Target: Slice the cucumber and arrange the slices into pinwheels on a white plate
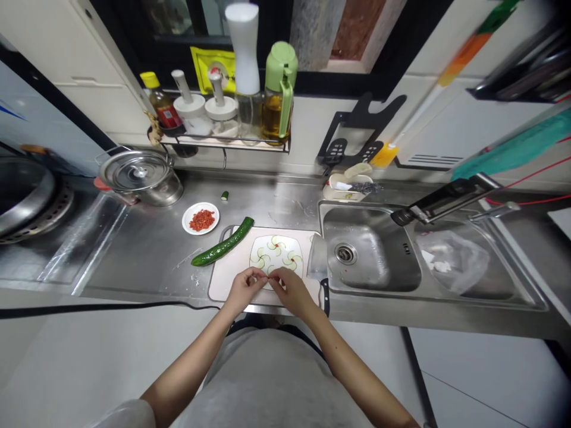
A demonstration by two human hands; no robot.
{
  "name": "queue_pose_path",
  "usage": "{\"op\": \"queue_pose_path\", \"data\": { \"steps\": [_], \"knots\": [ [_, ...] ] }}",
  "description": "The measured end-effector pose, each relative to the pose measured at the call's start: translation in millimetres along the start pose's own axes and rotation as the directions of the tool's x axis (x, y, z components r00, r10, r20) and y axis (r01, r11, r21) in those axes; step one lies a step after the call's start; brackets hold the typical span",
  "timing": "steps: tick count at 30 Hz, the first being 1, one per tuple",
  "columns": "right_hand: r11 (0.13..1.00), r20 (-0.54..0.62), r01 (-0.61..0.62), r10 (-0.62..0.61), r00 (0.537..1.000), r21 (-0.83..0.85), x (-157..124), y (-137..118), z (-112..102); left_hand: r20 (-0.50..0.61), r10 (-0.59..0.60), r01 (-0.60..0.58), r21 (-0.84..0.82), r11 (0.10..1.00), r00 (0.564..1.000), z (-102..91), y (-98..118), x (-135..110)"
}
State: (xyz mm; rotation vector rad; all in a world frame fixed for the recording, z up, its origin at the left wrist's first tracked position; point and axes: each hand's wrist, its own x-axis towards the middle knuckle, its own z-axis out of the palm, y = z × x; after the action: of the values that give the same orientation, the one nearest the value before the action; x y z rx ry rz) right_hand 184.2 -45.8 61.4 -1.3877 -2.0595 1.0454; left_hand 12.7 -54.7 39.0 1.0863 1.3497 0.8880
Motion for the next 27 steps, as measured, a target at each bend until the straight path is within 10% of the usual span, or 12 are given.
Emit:
{"op": "queue_pose_path", "data": {
  "steps": [17,27],
  "knots": [
    [0.999,0.064,-0.032,0.032,0.997,0.011,29,10,3,0.012,0.002,-0.002,0.000,1.000,1.000,-7.8,-10,16],
    [0.951,0.093,-0.145,0.176,0.980,-0.275,72,28,24,-0.130,0.117,-0.042,0.473,0.880,0.985,-25.7,-8,53]
  ]
}}
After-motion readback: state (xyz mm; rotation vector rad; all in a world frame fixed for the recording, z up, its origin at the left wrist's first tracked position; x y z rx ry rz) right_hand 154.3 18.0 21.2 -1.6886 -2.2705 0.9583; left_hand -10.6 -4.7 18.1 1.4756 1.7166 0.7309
